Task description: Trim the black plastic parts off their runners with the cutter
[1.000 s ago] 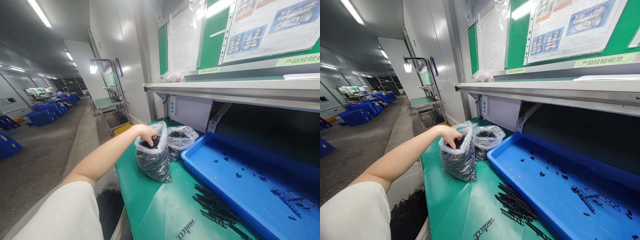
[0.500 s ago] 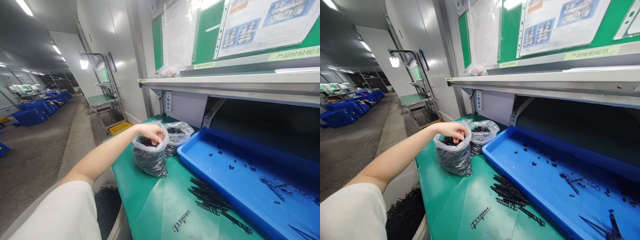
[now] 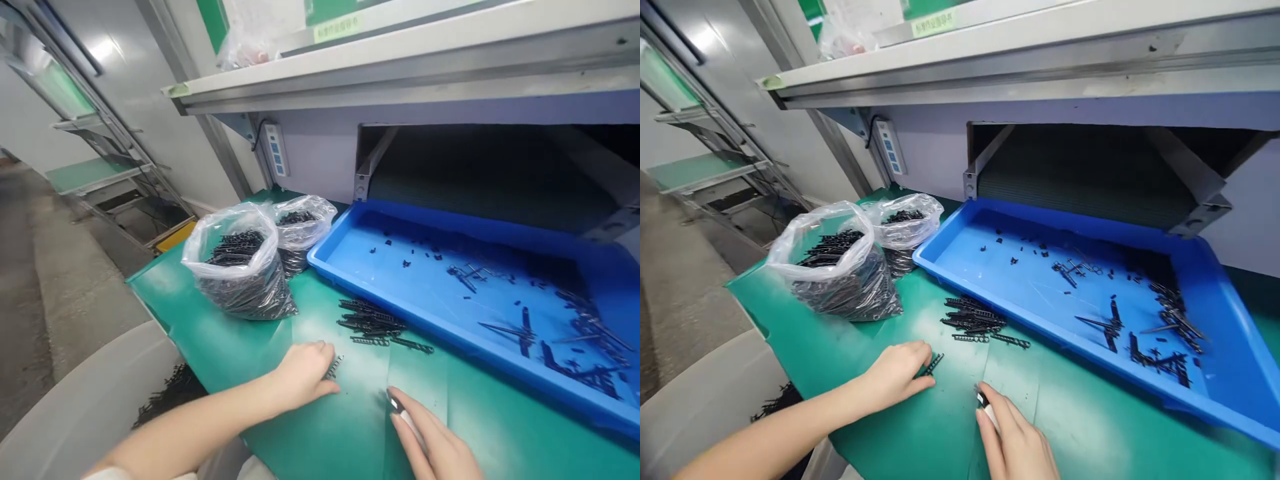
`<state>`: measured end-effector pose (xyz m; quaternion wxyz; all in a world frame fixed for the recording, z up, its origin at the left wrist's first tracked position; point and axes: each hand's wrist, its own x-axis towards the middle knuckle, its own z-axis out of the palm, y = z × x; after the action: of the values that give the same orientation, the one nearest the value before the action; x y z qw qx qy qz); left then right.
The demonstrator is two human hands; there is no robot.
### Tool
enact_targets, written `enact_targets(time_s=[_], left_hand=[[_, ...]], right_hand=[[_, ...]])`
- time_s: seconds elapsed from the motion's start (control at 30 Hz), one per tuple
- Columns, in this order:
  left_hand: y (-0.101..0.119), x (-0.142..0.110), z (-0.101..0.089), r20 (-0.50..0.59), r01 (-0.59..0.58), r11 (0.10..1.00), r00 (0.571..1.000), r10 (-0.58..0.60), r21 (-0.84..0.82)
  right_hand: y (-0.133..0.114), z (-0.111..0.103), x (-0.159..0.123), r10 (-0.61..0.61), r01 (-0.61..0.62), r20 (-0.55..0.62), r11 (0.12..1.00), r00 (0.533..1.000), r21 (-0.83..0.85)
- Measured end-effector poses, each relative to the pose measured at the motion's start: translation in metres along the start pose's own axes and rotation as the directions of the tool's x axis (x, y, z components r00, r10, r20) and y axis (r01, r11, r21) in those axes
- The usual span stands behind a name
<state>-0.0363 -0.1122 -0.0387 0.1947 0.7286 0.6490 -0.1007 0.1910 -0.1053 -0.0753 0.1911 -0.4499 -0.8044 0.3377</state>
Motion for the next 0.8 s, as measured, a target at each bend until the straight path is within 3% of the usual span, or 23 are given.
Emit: enact_targets(time_s=[0.07,0.17,0.3,0.4,0.47,0.57,0.67,0.8], left_hand=[[0.001,-0.001,0.007,-0.001,-0.034,0.999,0.999,0.034,-0.024],[0.006,-0.001,0.01,-0.058,-0.212,0.974,0.976,0.208,-0.084],[0.028,0.007,0.012,-0.182,-0.448,0.888,0.886,0.426,-0.105],[0.04,0.021,0.007,-0.256,-0.544,0.824,0.829,0.498,-0.159],[0.038,0.036,0.003,-0.376,-0.53,0.827,0.817,0.438,-0.188],[0.024,0.063,-0.001,-0.558,-0.396,0.891,0.801,0.218,-0.22],[0.011,0.083,0.001,-0.573,-0.306,0.922,0.811,0.122,-0.238],[0.011,0.085,0.007,-0.554,-0.344,0.913,0.814,0.174,-0.219]], right_hand=[[-0.005,0.0,0.0,0.047,-0.046,-0.027,0.998,0.999,0.043],[-0.013,-0.002,0.002,0.147,-0.144,-0.008,0.979,0.989,0.147],[-0.021,-0.006,0.004,0.215,-0.218,0.038,0.946,0.976,0.242],[-0.02,-0.01,0.004,0.291,-0.283,0.024,0.904,0.956,0.321],[-0.016,-0.015,0.006,0.403,-0.373,0.034,0.806,0.914,0.46],[-0.008,-0.022,0.009,0.517,-0.46,0.126,0.592,0.847,0.661],[-0.002,-0.025,0.011,0.52,-0.468,0.186,0.486,0.834,0.738],[-0.002,-0.024,0.013,0.526,-0.459,0.231,0.357,0.819,0.813]])
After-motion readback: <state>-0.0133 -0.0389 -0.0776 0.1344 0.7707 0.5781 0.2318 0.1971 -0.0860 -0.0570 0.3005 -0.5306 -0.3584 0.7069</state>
